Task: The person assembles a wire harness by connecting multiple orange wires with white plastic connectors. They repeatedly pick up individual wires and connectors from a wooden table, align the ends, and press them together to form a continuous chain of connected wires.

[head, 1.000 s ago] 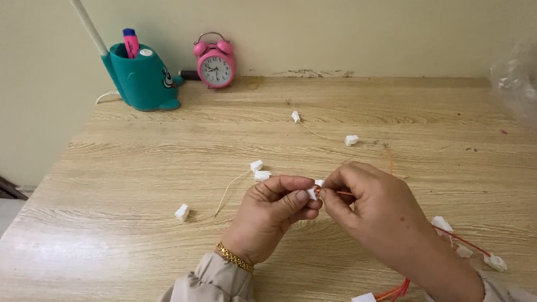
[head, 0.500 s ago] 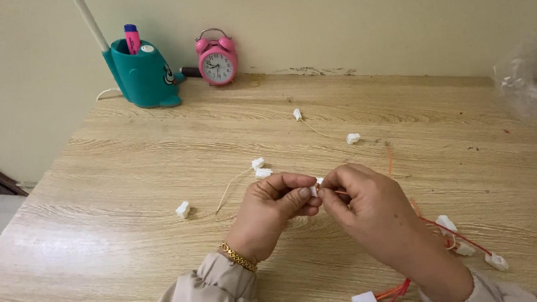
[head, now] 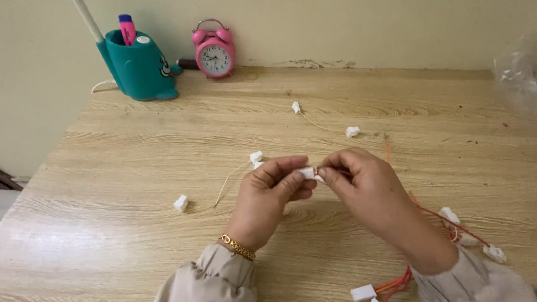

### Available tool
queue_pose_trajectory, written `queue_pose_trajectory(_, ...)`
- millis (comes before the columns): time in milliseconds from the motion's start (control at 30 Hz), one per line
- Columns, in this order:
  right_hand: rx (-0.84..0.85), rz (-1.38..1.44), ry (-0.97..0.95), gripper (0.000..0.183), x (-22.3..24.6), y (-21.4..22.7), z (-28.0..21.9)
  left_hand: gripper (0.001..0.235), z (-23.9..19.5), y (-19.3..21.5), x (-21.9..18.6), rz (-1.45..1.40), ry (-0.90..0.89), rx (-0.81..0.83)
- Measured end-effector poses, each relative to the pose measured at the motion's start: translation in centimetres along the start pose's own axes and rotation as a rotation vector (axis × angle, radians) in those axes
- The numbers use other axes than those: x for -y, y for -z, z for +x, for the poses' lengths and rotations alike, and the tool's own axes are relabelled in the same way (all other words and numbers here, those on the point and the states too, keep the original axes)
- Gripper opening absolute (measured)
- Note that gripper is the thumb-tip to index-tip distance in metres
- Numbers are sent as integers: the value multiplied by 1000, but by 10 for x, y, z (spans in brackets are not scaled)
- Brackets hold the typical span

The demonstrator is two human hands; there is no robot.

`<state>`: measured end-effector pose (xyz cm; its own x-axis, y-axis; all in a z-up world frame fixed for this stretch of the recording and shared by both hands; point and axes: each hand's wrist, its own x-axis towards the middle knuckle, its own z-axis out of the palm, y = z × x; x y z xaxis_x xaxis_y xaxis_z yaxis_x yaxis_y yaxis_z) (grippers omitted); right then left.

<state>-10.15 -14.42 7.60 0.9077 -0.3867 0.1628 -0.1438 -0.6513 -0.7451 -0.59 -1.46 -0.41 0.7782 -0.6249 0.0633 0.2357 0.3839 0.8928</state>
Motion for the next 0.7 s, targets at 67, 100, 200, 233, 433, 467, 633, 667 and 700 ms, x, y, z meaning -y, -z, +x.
queue_pose_trajectory(67,-20,7,-19,16,-9,-3,5,34,1,-1,-2,50,-34,-22)
queue_pose_trajectory(100,-19,6,-21,16,-16,-6,7,34,1,0,1,49,-33,-23)
queue_pose_trajectory(200,-39,53,-60,19,-30,-10,11,44,2,3,7,101,-44,-30)
queue_pose_trajectory(233,-22,63,-90,21,-29,-10,11,46,3,3,9,108,-39,-14)
queue_pose_trajectory(433,0,98,-132,21,-42,-13,15,52,1,4,18,138,-19,17)
queue_pose_trajectory(467,-15,97,-99,18,-45,-13,17,53,1,3,16,161,-22,25)
queue_pose_trajectory(633,-9,87,-121,17,-30,-12,10,55,-12,-9,0,327,-28,68)
queue_pose_trajectory(667,-7,44,-104,16,-28,-11,9,56,-13,-11,0,364,-38,82)
queue_pose_trajectory(700,-9,44,-107,16,-29,-10,11,56,-12,-11,-3,363,-37,84)
